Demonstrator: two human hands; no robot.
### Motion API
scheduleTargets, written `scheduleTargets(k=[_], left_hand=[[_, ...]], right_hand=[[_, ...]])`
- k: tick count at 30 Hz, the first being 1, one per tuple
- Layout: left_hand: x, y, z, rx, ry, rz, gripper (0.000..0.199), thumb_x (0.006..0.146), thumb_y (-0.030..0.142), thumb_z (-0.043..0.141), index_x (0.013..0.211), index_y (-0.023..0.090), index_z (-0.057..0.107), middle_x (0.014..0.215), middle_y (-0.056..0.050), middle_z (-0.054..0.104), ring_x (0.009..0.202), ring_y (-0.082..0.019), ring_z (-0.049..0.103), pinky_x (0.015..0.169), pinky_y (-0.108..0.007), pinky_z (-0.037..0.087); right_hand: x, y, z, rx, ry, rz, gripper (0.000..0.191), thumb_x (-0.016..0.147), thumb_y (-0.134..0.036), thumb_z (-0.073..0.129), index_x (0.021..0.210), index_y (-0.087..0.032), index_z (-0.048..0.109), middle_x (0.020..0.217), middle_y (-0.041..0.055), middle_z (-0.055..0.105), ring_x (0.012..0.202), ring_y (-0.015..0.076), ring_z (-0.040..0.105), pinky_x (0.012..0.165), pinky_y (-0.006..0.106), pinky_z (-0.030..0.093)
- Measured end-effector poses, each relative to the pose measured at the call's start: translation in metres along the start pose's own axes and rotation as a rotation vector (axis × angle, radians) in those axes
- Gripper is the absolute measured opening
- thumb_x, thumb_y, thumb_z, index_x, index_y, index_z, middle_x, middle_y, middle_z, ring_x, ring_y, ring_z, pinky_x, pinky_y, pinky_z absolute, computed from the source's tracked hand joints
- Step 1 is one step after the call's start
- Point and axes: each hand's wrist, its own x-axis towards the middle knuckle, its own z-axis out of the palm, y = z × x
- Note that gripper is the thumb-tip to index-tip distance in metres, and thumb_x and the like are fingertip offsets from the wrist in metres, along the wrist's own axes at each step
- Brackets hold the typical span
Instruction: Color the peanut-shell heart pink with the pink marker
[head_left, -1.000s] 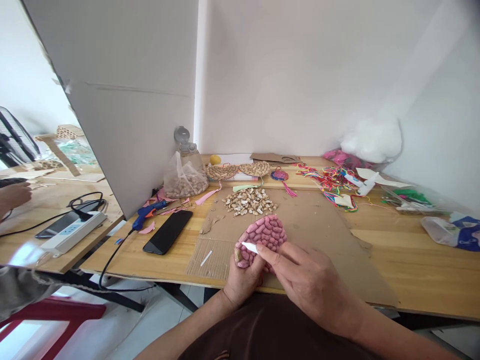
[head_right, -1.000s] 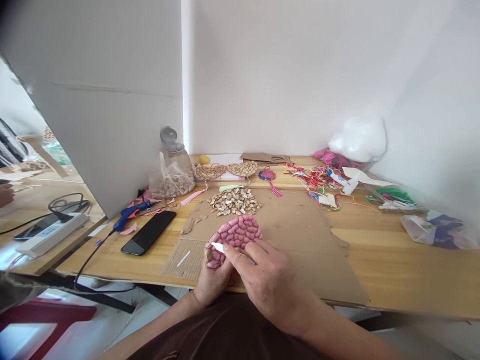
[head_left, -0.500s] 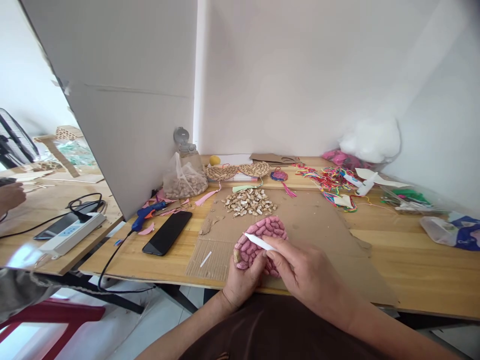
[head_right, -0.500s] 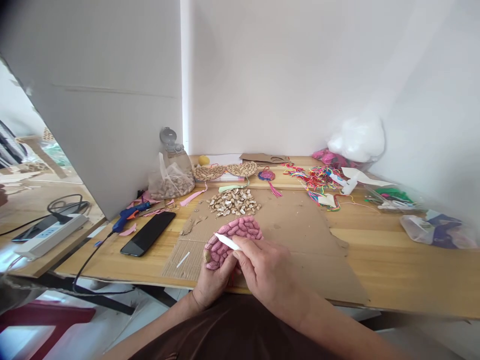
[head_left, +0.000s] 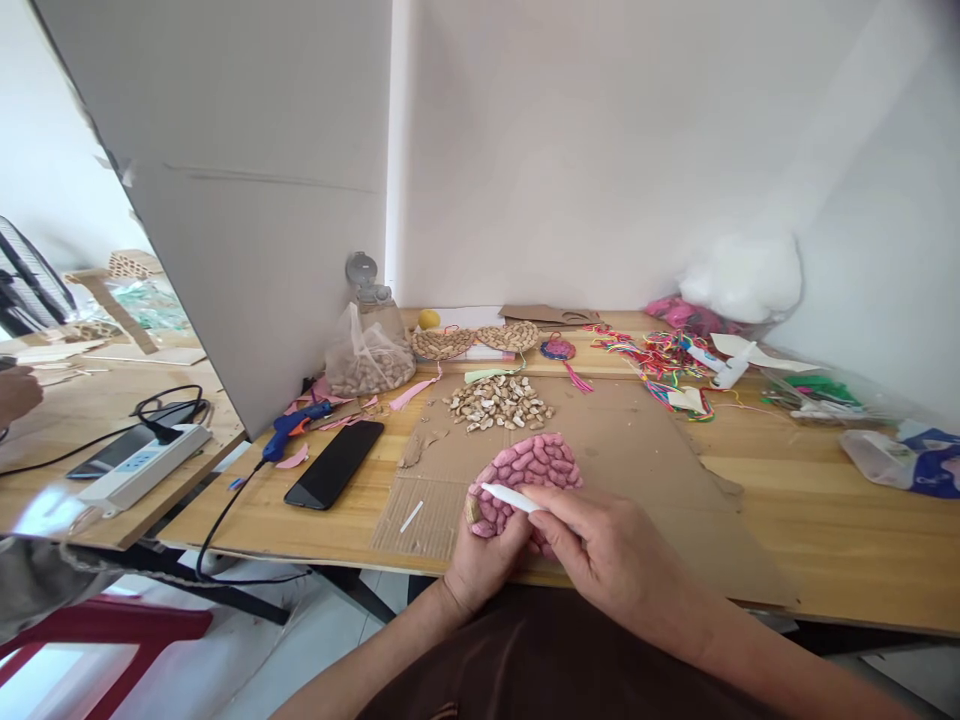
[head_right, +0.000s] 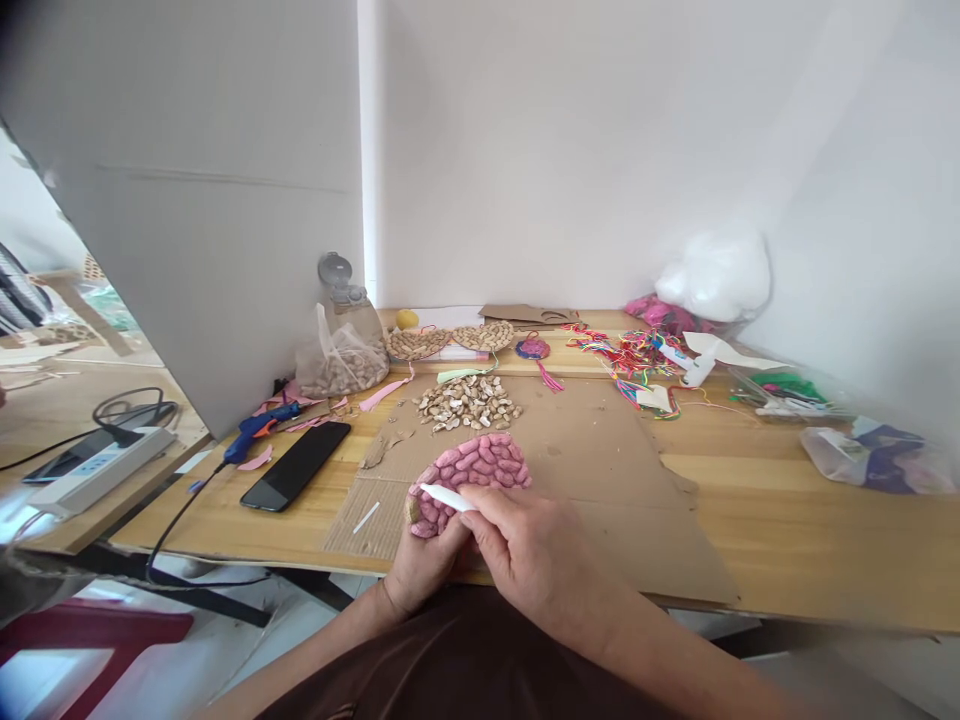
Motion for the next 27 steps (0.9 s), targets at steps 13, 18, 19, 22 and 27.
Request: scheduleTargets(k=[13, 18, 19, 22, 27], left_hand=[[-0.004, -0.005, -0.008, -0.067, -0.071, -0.232, 0.038, 0.082, 0.050, 0.076, 0.099, 0.019, 0.063, 0.061, -0.001, 0.064, 0.049, -0.015, 0.058, 0.048, -0.029, 0.052], [-0.001, -0.012, -0.011, -0.109, -0.038, -0.239, 0.047, 0.078, 0.052, 0.078, 0.110, 0.021, 0.063, 0.092, -0.010, 0.074, 0.076, -0.025, 0.070, 0.064, -0.037, 0.060], [-0.001, -0.014, -0.011, -0.119, -0.046, -0.241, 0.048, 0.079, 0.052, 0.078, 0.112, 0.021, 0.063, 0.091, -0.010, 0.074, 0.076, -0.025, 0.070, 0.065, -0.038, 0.061], [-0.001, -0.017, -0.012, -0.117, -0.075, -0.259, 0.047, 0.080, 0.052, 0.076, 0.113, 0.021, 0.062, 0.081, -0.007, 0.072, 0.063, -0.020, 0.067, 0.060, -0.036, 0.060], [-0.001, -0.013, -0.012, -0.091, -0.029, -0.208, 0.054, 0.079, 0.047, 0.079, 0.123, 0.022, 0.059, 0.098, -0.010, 0.074, 0.085, -0.026, 0.073, 0.081, -0.045, 0.061]], right_hand=[[0.000, 0.008, -0.006, 0.054, 0.067, 0.152, 0.023, 0.097, -0.030, 0.054, 0.115, -0.027, 0.068, 0.091, 0.0019, 0.075, 0.077, 0.0170, 0.071, 0.075, 0.027, 0.056], [0.004, 0.007, -0.008, 0.375, 0.064, 0.199, 0.032, 0.098, -0.028, 0.052, 0.126, -0.027, 0.066, 0.105, 0.0043, 0.076, 0.092, 0.0185, 0.072, 0.079, 0.030, 0.060], [0.005, 0.006, -0.008, 0.468, 0.061, 0.217, 0.031, 0.098, -0.029, 0.052, 0.125, -0.027, 0.066, 0.110, 0.0051, 0.075, 0.094, 0.0187, 0.072, 0.079, 0.030, 0.061], [0.008, 0.006, -0.009, 0.738, -0.001, 0.305, 0.030, 0.098, -0.034, 0.053, 0.121, -0.022, 0.068, 0.099, 0.0062, 0.076, 0.079, 0.0170, 0.072, 0.068, 0.029, 0.062], [0.007, 0.005, -0.016, 0.936, -0.119, 0.346, 0.040, 0.095, -0.040, 0.061, 0.131, -0.024, 0.062, 0.101, 0.0066, 0.073, 0.083, 0.0175, 0.071, 0.072, 0.031, 0.061]])
